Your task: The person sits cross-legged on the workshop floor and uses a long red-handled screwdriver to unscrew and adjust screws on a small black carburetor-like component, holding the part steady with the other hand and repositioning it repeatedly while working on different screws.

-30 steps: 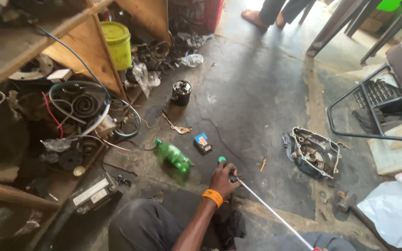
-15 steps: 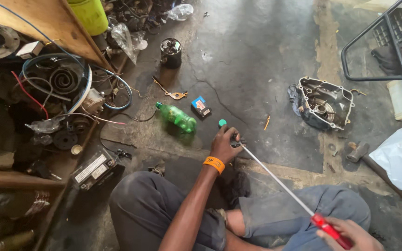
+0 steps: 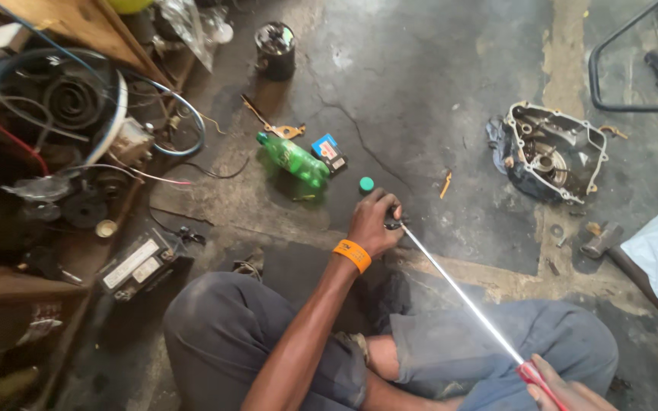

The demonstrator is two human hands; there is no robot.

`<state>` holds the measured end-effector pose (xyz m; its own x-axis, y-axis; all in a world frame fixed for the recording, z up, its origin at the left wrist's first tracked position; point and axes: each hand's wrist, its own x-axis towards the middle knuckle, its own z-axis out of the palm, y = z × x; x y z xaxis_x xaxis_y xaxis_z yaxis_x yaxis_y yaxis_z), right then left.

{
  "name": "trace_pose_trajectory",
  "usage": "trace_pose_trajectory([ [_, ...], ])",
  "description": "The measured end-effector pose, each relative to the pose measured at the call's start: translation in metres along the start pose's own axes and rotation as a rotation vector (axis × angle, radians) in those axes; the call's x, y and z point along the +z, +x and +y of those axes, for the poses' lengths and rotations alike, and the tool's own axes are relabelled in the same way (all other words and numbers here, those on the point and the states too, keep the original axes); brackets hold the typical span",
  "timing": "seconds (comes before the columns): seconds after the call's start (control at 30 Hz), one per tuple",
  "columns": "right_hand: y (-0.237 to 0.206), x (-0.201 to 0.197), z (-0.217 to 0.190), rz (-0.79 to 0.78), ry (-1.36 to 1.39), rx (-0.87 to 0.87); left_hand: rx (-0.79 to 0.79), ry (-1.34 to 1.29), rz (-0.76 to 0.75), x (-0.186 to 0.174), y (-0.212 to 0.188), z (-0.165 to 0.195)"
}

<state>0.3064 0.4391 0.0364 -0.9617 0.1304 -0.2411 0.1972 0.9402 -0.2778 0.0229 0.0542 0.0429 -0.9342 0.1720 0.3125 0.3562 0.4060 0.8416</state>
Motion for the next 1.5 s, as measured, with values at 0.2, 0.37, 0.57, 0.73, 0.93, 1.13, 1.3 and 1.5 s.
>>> trace_pose_trajectory([
  [0.2, -0.023, -0.013, -0.013, -0.088, 0.691, 0.374, 0.014, 0.015, -0.039, -0.001, 0.001, 0.002],
  [0.37, -0.039, -0.011, -0.016, -0.106, 0.887, 0.386, 0.023, 0.0, -0.054, -0.002, 0.0, 0.003],
  [0.57, -0.024, 0.064, 0.026, -1.126, 1.766, 0.534, 0.022, -0.048, -0.035, -0.011, -0.001, 0.002],
  [0.73, -0.052, 0.107, 0.038, -0.674, 1.479, 0.28, 0.043, -0.01, -0.168, -0.003, 0.003, 0.011],
  [0.93, -0.069, 0.081, 0.012, 0.17, 0.65, 0.341, 0.059, 0.014, -0.164, 0.01, -0.002, 0.01],
  [1.13, -0.041, 0.069, 0.022, 0.049, 0.581, 0.122, -0.051, 0.071, -0.163, 0.016, -0.009, -0.006],
  [1.3, -0.039, 0.086, 0.028, 0.188, 0.603, 0.043, -0.065, 0.101, -0.162, 0.03, -0.015, -0.018],
  [1.5, -0.046, 0.098, 0.018, 0.231, 0.658, 0.087, -0.067, 0.084, -0.127, 0.032, -0.014, -0.023],
])
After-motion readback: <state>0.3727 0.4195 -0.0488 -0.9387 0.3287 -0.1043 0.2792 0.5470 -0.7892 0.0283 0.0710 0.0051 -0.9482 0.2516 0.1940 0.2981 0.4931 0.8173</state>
